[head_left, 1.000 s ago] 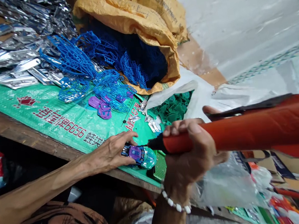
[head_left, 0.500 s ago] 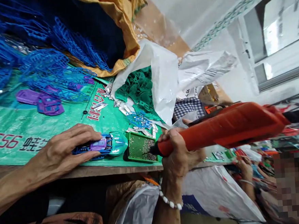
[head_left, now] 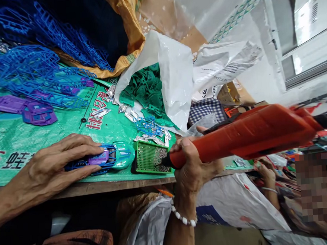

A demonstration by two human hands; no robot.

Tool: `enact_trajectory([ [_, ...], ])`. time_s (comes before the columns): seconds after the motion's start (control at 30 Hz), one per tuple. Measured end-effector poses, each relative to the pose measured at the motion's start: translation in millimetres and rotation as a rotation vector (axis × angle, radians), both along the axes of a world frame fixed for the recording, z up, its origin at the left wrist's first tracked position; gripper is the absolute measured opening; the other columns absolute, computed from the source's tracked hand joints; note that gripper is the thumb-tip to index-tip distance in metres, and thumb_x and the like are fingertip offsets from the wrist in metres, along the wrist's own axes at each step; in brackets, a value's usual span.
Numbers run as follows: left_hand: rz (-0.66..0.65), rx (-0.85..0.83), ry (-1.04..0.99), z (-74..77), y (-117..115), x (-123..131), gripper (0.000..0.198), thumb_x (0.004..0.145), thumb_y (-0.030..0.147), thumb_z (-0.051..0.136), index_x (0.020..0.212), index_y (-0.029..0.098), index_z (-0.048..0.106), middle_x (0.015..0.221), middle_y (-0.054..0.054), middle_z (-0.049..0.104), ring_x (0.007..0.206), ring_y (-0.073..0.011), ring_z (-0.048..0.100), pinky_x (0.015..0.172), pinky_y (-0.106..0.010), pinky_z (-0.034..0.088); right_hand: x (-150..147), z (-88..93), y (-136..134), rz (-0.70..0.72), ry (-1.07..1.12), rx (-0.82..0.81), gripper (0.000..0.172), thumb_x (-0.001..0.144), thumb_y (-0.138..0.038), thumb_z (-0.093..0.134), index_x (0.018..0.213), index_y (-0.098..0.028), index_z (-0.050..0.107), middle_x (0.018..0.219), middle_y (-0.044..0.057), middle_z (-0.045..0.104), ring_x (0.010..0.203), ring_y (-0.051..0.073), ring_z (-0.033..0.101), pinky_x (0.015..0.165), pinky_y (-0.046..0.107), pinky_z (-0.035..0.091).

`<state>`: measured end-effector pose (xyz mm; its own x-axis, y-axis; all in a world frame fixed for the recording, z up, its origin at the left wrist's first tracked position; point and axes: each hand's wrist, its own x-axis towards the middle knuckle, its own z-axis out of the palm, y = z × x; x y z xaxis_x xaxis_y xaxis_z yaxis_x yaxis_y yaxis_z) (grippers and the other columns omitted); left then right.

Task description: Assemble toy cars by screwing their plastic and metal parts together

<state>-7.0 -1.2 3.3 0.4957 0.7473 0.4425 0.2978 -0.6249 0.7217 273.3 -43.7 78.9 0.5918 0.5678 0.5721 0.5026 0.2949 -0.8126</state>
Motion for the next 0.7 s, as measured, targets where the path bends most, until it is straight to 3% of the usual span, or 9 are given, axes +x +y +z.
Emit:
enact_trajectory([
  [0.2, 0.001, 0.038, -0.022, -2.9, 0, 2, 0.025, 0.102, 0.038, 0.060, 0.125, 0.034, 0.069, 0.123, 0.002, 0.069, 0.115, -0.0155, 0.065, 0.109, -0.030, 0.051, -6, 5.3, 0, -0.041, 0.040, 0.014, 0.019, 0.076, -0.031, 0.077, 0.071, -0.018, 0.064, 0.062, -0.005, 0.060, 0.047, 0.012, 0.058, 0.048, 0.031, 0.052],
  [0.33, -0.019, 0.076, -0.015, -5.7, 3, 0, 0.026, 0.102, 0.036, 0.060, 0.127, 0.033, 0.068, 0.124, 0.002, 0.068, 0.118, -0.0145, 0.063, 0.110, -0.027, 0.049, -13, 9.0, 0, -0.014, 0.063, 0.022, 0.020, 0.076, -0.029, 0.079, 0.084, -0.020, 0.063, 0.063, -0.006, 0.061, 0.048, 0.013, 0.060, 0.048, 0.032, 0.054],
  [0.43, -0.024, 0.113, -0.010, -7.5, 4, -1, 0.027, 0.101, 0.034, 0.061, 0.127, 0.032, 0.068, 0.124, 0.002, 0.068, 0.118, -0.0134, 0.063, 0.110, -0.025, 0.048, -15, 8.3, 0, 0.001, 0.053, 0.023, 0.023, 0.075, -0.032, 0.080, 0.083, -0.021, 0.062, 0.063, -0.006, 0.060, 0.047, 0.013, 0.060, 0.046, 0.031, 0.053],
  [0.7, -0.049, 0.155, 0.012, 5.3, 6, 0, 0.025, 0.103, 0.030, 0.056, 0.123, 0.027, 0.071, 0.117, 0.001, 0.072, 0.112, -0.0118, 0.067, 0.103, -0.021, 0.053, -15, 8.6, -3, -0.027, 0.027, 0.040, 0.019, 0.078, -0.030, 0.077, 0.075, -0.020, 0.061, 0.065, -0.005, 0.060, 0.048, 0.012, 0.059, 0.047, 0.031, 0.053],
])
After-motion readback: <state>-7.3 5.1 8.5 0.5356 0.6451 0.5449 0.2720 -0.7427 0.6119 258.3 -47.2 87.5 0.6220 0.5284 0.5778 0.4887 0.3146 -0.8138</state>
